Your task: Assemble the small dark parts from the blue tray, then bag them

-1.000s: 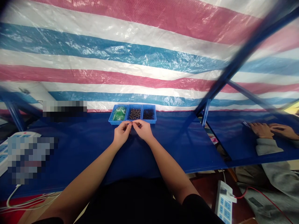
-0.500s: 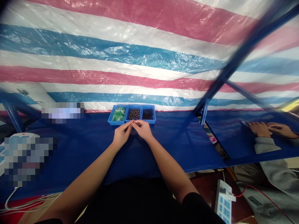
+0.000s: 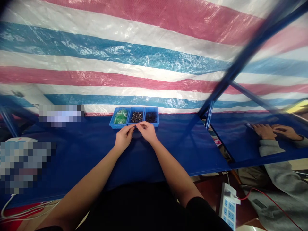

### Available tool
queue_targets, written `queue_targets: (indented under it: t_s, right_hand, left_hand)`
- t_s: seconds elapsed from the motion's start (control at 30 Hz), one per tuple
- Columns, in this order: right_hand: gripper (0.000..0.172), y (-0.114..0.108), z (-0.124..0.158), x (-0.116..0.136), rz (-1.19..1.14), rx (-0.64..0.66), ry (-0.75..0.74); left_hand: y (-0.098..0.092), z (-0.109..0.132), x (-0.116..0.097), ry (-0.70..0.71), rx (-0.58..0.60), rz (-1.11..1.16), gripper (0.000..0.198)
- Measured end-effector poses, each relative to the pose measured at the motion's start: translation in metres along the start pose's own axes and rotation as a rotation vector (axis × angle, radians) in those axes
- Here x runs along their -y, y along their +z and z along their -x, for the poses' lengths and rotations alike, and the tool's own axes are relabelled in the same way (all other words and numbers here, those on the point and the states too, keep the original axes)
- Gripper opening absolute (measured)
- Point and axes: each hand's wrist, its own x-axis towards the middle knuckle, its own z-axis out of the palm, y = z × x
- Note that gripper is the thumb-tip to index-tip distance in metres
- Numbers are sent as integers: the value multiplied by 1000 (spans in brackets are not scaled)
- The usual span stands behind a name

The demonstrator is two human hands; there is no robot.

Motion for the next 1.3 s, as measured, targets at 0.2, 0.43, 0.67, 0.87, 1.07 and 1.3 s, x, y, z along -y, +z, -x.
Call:
queue_targets:
  t_s: [0.2, 0.43, 0.67, 0.87, 1.07, 1.3]
  right_hand:
    - [27, 0, -1, -1, 28, -13, -10]
    - [25, -1, 0, 1, 55, 2, -20]
    - [19, -2, 1, -1, 123, -2, -48]
    - [22, -1, 2, -2, 127, 10, -31]
    - [21, -2, 0, -2, 25, 22, 3]
    - [17, -3, 0, -1, 28, 4, -21]
  left_hand:
    - [0, -1, -1, -57, -13, 34, 30]
    - [-1, -1, -4, -221, 3, 76, 32]
    - [-1, -1, -4, -214, -15, 101, 31]
    - [0, -1, -3, -215, -32, 109, 31]
    - [-1, -1, -6, -223, -16, 117, 31]
    - [-2, -1, -8, -223, 6, 146, 30]
